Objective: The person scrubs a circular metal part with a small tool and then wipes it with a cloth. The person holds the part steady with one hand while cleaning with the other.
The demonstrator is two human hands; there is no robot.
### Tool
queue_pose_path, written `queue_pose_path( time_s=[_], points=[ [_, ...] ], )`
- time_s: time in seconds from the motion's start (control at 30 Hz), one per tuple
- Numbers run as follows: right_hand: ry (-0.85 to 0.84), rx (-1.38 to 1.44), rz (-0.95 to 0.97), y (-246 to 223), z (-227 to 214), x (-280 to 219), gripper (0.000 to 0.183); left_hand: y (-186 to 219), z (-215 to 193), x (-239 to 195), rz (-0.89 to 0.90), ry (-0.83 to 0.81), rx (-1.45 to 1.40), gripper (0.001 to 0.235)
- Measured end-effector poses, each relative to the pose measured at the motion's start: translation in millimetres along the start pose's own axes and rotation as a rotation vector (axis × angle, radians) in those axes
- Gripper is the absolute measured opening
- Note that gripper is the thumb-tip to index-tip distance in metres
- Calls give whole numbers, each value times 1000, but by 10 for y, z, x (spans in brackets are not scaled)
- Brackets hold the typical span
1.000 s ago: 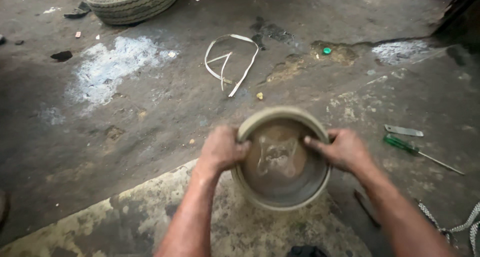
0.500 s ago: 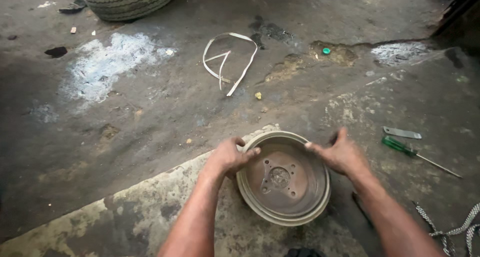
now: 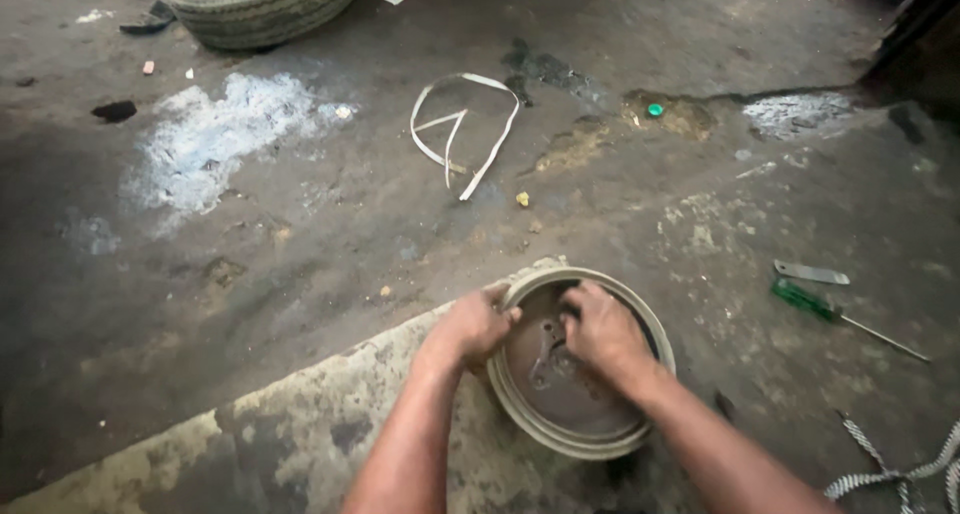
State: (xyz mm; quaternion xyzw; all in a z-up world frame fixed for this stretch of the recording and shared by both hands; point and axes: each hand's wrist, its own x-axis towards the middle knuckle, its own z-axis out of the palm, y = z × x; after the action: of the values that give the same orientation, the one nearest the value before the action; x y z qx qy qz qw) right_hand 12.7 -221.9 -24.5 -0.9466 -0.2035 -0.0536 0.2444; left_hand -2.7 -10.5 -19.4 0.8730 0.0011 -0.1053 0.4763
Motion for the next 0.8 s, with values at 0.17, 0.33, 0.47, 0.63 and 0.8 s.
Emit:
queue_pose_path(
  time_s=[0.17,0.33,0.47,0.63,0.8],
  points=[
    [-162,23,-278,-239,259,-272,23,127,-37,-33,-108,-49,22,46],
    [7,19,-53,-53,41,-154,17,506,-350,-348,-531,-348,-52,85],
    [-232,57,-271,-139,221,-328,12,484,-413,-360,-525,-489,-54,84],
    [75,17,-67,73,134,-172,13,165,-289,-186,-308,-323,-200,83],
    [-82,-9,-206,-25,214,-295,19,401,-316,-268,-441,-176,-243,99]
  ],
)
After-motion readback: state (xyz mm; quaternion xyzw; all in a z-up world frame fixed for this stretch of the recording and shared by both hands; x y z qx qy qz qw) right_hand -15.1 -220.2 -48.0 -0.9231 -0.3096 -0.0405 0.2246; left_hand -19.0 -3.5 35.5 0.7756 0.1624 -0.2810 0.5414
